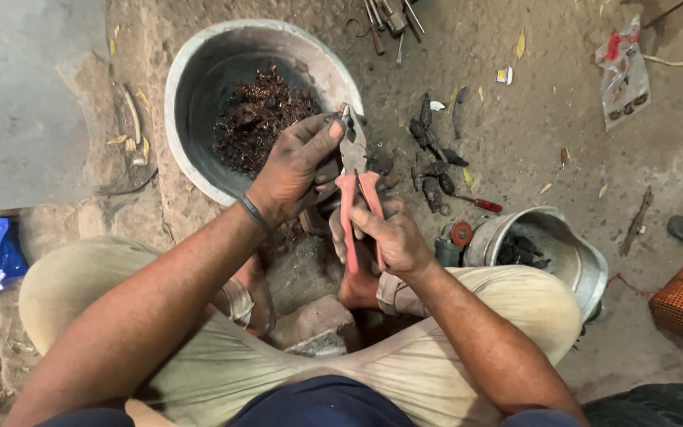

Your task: The person sits on the ground and cuts dark scrap pieces with pliers, one at a time, over a large basin filled with similar cut pieces. They hold each piece in one hand while snipping with the pliers in the other, placing the cut pieces into the basin and setting some pieces on the ground beside them.

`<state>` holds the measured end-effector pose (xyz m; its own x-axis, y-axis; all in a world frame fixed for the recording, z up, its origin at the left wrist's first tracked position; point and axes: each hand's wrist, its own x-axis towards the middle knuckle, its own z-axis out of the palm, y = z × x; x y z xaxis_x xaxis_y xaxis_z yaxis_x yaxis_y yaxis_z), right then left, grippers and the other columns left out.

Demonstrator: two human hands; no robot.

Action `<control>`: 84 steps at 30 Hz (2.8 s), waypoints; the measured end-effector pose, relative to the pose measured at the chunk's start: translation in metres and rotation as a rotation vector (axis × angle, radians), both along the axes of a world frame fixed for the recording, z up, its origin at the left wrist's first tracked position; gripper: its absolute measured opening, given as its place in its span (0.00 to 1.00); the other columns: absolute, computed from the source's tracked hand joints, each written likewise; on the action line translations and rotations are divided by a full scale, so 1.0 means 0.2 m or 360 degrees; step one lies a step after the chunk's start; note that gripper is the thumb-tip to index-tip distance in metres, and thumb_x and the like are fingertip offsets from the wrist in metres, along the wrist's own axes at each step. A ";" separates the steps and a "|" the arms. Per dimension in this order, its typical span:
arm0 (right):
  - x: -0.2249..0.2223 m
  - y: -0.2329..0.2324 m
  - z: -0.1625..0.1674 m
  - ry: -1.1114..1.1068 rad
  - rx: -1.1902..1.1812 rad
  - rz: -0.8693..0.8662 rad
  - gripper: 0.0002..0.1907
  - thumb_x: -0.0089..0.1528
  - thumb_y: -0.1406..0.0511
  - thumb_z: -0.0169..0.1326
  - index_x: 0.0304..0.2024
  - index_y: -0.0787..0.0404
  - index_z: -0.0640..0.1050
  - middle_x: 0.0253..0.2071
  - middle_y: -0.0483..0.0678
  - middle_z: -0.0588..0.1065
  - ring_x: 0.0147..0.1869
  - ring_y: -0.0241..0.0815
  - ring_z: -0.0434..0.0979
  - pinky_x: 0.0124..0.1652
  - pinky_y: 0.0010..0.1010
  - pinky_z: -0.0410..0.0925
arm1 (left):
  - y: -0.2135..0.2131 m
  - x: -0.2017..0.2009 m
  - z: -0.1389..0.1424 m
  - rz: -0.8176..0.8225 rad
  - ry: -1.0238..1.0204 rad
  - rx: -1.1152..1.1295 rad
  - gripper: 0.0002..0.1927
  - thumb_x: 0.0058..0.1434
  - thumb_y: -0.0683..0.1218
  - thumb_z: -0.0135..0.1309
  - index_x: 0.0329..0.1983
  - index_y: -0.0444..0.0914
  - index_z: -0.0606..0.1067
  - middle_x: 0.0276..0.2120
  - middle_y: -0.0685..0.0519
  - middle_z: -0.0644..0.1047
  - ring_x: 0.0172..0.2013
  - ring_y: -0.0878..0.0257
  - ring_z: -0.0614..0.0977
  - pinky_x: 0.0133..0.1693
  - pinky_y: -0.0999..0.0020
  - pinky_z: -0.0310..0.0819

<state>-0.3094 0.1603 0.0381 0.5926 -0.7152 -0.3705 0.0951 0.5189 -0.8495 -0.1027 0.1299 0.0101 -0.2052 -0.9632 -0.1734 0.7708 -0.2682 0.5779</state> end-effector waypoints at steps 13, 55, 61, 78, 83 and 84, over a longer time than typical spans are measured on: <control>0.10 -0.08 -0.08 0.1025 -0.1162 -0.0104 0.13 0.67 0.62 0.55 0.36 0.66 0.81 0.26 0.46 0.79 0.28 0.37 0.81 0.28 0.31 0.72 | -0.09 0.17 0.01 0.0353 -0.1610 -0.0731 0.24 0.61 0.49 0.68 0.54 0.29 0.77 0.44 0.45 0.83 0.42 0.61 0.84 0.45 0.66 0.80; -0.06 -0.19 0.05 0.1410 -0.1815 0.0373 0.20 0.64 0.61 0.62 0.55 0.67 0.79 0.45 0.60 0.78 0.50 0.64 0.75 0.50 0.49 0.69 | -0.13 0.25 -0.22 0.0508 -0.0878 -0.0071 0.19 0.72 0.53 0.49 0.45 0.31 0.77 0.37 0.55 0.77 0.37 0.70 0.77 0.41 0.75 0.72; -0.07 -0.20 0.11 0.1387 -0.1740 0.0353 0.20 0.65 0.63 0.60 0.57 0.67 0.77 0.47 0.58 0.76 0.52 0.62 0.76 0.51 0.47 0.69 | -0.10 0.25 -0.15 0.0201 -0.1100 -0.0459 0.21 0.67 0.47 0.59 0.59 0.33 0.75 0.35 0.58 0.74 0.36 0.72 0.75 0.37 0.76 0.71; -0.05 -0.14 0.10 0.1647 -0.1621 0.0590 0.18 0.65 0.58 0.60 0.46 0.67 0.78 0.37 0.62 0.76 0.44 0.65 0.76 0.43 0.53 0.69 | -0.07 0.19 -0.17 0.0460 -0.2340 -0.1149 0.28 0.56 0.39 0.63 0.60 0.27 0.73 0.50 0.34 0.78 0.48 0.41 0.83 0.51 0.54 0.79; -0.04 -0.13 0.11 0.1687 -0.1480 0.0607 0.18 0.65 0.58 0.60 0.39 0.69 0.77 0.35 0.62 0.76 0.42 0.66 0.76 0.43 0.53 0.68 | -0.07 0.22 -0.15 0.0406 -0.2291 -0.1193 0.27 0.56 0.39 0.64 0.59 0.29 0.73 0.49 0.36 0.79 0.48 0.39 0.82 0.51 0.53 0.79; -0.03 -0.13 0.12 0.1671 -0.1512 0.0604 0.18 0.65 0.58 0.60 0.38 0.69 0.77 0.34 0.63 0.76 0.42 0.67 0.76 0.42 0.54 0.68 | -0.07 0.22 -0.15 0.0391 -0.2290 -0.1187 0.27 0.55 0.39 0.64 0.59 0.29 0.73 0.48 0.36 0.79 0.48 0.39 0.83 0.51 0.53 0.79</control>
